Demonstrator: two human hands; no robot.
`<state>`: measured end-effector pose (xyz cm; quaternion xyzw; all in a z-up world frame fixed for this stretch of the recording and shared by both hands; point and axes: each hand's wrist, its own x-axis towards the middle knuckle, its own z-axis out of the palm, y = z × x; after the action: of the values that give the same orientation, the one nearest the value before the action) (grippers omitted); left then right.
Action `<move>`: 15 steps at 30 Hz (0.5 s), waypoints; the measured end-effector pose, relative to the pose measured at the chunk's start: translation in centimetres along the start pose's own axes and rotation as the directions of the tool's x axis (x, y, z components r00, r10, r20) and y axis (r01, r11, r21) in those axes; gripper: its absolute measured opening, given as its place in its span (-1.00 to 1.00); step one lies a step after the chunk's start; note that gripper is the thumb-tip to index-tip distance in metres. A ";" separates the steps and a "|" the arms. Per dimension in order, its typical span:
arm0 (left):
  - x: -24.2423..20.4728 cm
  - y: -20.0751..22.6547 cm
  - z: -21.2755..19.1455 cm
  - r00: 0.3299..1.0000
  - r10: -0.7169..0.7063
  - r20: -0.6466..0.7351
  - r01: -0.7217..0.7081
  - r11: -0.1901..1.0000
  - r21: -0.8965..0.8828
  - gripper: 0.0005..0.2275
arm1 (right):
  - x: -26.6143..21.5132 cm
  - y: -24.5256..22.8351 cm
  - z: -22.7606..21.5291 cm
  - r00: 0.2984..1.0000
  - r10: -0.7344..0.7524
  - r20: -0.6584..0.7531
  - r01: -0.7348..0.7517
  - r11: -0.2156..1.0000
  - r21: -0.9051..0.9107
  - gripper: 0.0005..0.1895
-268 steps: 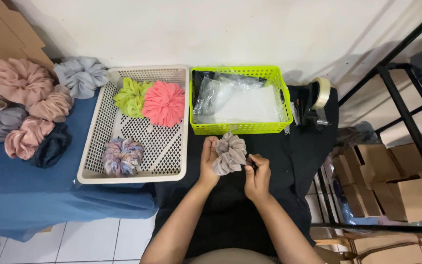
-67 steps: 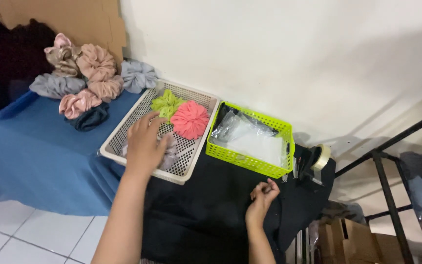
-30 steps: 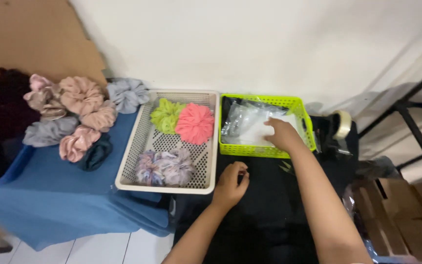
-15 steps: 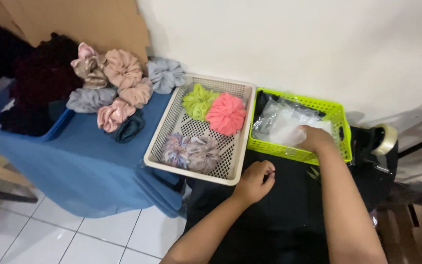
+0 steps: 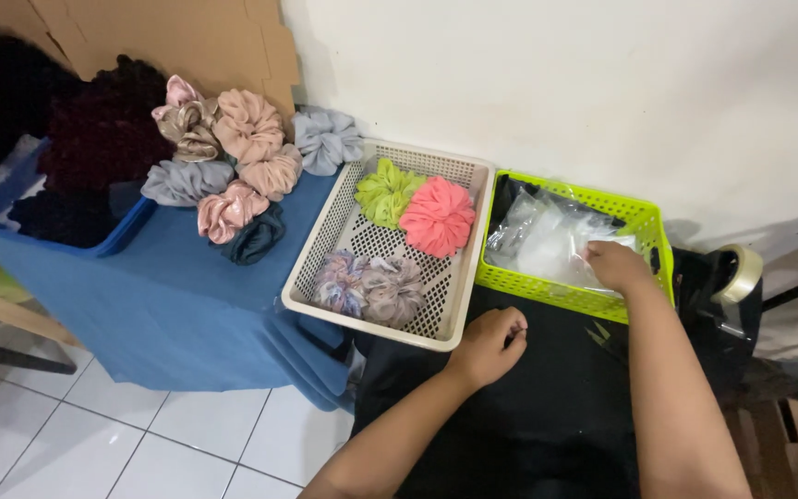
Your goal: The person places fabric scrunchies into individual plastic bags and seals them using a tape dispenser.
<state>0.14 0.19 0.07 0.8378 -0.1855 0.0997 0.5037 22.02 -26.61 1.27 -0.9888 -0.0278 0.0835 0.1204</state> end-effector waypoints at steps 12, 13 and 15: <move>-0.2 2.7 -1.2 0.992 0.116 0.042 -0.062 0.761 -0.645 -0.50 | -18.2 -5.5 -4.7 0.844 -0.119 -0.523 0.485 -0.247 0.839 -0.72; 0.3 1.1 0.8 0.990 0.130 0.051 -0.066 0.757 -0.650 -0.50 | -19.1 -5.1 -2.8 0.840 -0.106 -0.531 0.497 -0.240 0.834 -0.72; 1.1 -2.2 4.8 0.975 0.214 0.066 0.003 0.286 -0.958 -0.05 | -20.8 -4.4 1.3 0.906 -0.137 -0.400 0.245 -0.599 0.762 -0.39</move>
<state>1.95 -3.38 -3.56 0.3653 -0.3083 -0.0735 0.8753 1.22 -23.58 4.40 -0.3339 -0.1480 0.0049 0.9309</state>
